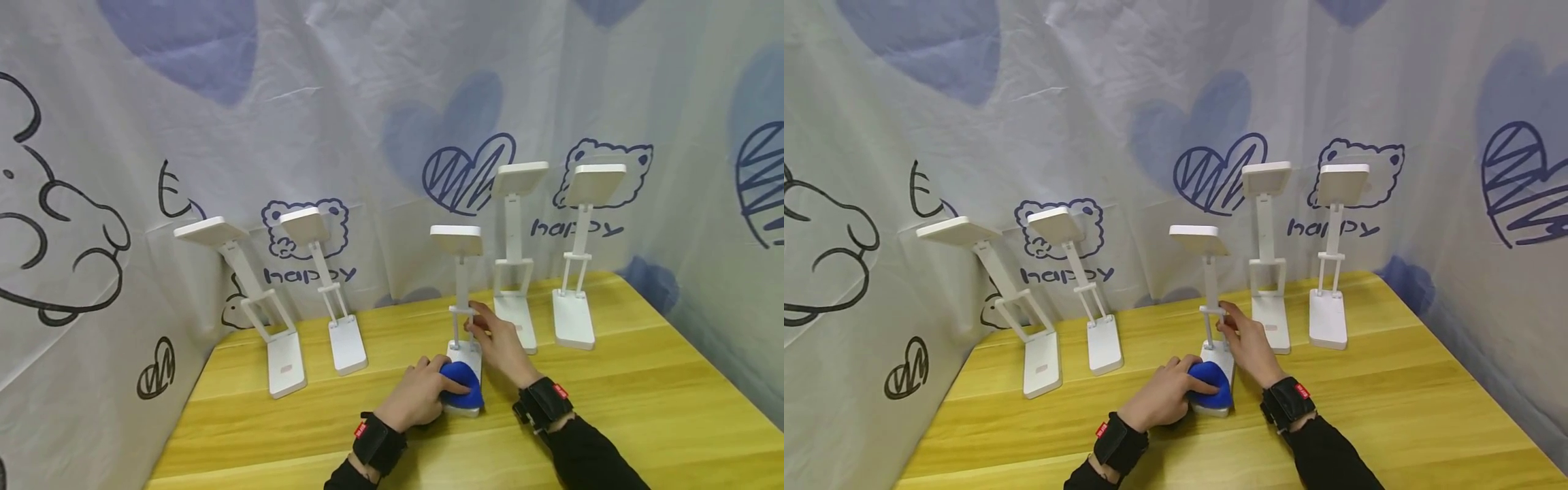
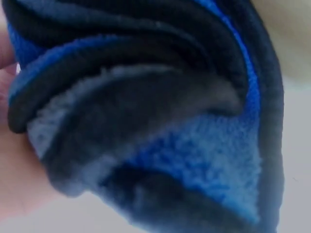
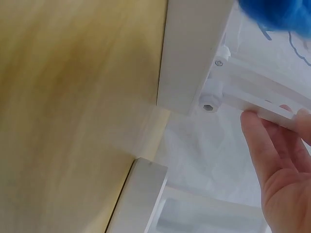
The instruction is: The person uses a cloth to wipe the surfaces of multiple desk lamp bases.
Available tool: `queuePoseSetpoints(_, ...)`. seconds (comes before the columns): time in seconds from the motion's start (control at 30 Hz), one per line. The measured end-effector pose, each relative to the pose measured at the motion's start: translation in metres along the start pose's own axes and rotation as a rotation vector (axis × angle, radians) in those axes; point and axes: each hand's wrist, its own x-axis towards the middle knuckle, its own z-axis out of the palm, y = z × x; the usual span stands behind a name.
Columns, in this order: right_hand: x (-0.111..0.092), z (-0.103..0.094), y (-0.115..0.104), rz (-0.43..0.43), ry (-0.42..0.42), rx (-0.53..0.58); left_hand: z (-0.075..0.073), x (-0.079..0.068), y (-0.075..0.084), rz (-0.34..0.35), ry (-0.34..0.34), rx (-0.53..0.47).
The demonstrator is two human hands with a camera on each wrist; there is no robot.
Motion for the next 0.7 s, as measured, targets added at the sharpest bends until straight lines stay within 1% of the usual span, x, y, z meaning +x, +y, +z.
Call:
queuePoseSetpoints(0.13, 0.0, -0.001, -0.002, -0.008, -0.005, 0.005, -0.005, -0.009, -0.008, 0.02, -0.017, -0.072)
queuePoseSetpoints(0.27, 0.001, -0.001, -0.002, -0.024, -0.012, 0.009, -0.009, -0.015, -0.018, 0.006, -0.022, -0.136)
queuePoseSetpoints(0.37, 0.001, -0.001, -0.002, -0.034, -0.013, 0.017, -0.012, -0.018, -0.027, -0.017, -0.001, -0.13)
queuePoseSetpoints(0.53, 0.002, -0.001, -0.001, -0.027, -0.011, 0.019, -0.012, -0.019, -0.042, -0.094, 0.044, -0.096)
queuePoseSetpoints(0.63, 0.002, 0.0, -0.001, -0.013, -0.014, 0.019, -0.009, -0.018, -0.046, -0.14, 0.071, -0.086)
queuePoseSetpoints(0.7, 0.002, -0.001, -0.002, -0.006, -0.016, 0.023, -0.008, -0.016, -0.045, -0.159, 0.101, -0.074)
